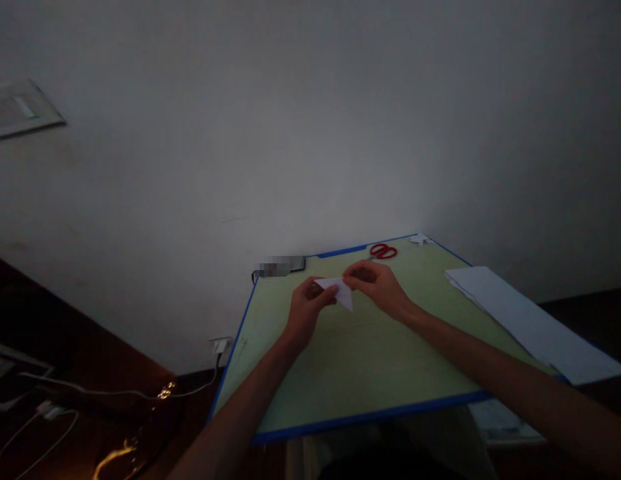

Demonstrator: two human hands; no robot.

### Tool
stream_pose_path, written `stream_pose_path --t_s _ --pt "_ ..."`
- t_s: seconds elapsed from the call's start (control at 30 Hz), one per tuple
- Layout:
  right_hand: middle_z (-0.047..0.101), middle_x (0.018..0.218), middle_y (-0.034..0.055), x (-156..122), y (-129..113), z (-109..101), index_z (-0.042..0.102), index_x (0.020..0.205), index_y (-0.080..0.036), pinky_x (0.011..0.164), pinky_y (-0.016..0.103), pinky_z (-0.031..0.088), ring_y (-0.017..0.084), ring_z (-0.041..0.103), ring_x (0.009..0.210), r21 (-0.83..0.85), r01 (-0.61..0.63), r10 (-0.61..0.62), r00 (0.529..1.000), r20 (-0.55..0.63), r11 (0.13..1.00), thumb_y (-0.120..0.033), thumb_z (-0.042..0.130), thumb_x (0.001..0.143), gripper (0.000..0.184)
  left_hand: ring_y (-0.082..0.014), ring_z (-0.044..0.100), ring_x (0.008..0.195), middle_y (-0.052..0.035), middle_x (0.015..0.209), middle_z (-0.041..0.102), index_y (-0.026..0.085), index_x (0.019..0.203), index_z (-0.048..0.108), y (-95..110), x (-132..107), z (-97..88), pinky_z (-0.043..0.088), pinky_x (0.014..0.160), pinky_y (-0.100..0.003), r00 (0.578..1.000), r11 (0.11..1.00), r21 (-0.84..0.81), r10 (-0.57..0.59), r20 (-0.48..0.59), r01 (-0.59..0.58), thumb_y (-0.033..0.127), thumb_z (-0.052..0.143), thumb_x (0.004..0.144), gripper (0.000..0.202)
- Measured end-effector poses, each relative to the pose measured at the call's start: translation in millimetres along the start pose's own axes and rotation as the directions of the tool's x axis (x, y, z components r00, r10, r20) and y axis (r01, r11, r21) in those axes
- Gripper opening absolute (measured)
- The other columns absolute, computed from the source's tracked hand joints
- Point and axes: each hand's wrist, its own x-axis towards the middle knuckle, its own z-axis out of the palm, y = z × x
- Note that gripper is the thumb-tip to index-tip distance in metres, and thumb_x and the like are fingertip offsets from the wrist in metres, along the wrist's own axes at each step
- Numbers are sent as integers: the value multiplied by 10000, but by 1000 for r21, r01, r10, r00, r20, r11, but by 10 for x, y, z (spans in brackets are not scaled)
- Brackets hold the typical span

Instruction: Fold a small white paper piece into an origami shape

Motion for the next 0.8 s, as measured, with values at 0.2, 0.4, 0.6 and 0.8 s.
stream_pose_path --t_s 0.2,0.4,0.6,0.8 --pt "765 823 37 -18 -20 -2 759 930 -194 711 314 565 174 692 751 17 -49 48 998 46 999 -325 806 713 257 -167 664 761 -65 824 733 133 878 716 14 11 -22 518 717 -291 1000 1000 7 7 5 -7 349 866 713 310" --pt "770 878 54 -31 -12 -8 777 902 -191 762 332 565 186 703 802 -88 68 -58 991 119 994 -292 744 779 162 -150 636 710 -37 763 714 147 855 715 40 -1 -28 499 679 -277 996 988 123 90 -11 -88 345 846 729 268" --pt "733 881 58 -64 -39 17 769 916 -189 754 315 571 176 701 803 -189 248 -227 966 127 950 -255 691 845 124 -158 649 713 -41 770 720 159 878 742 60 -8 -34 518 700 -290 990 974 185 139 -20 -133 375 813 765 254" --pt "750 899 60 -74 -8 22 774 939 -197 761 316 575 180 708 816 -190 231 -210 970 122 954 -257 704 850 128 -141 623 672 -21 727 702 164 830 737 103 -15 -16 500 670 -266 987 969 199 159 -32 -150 358 818 755 224"
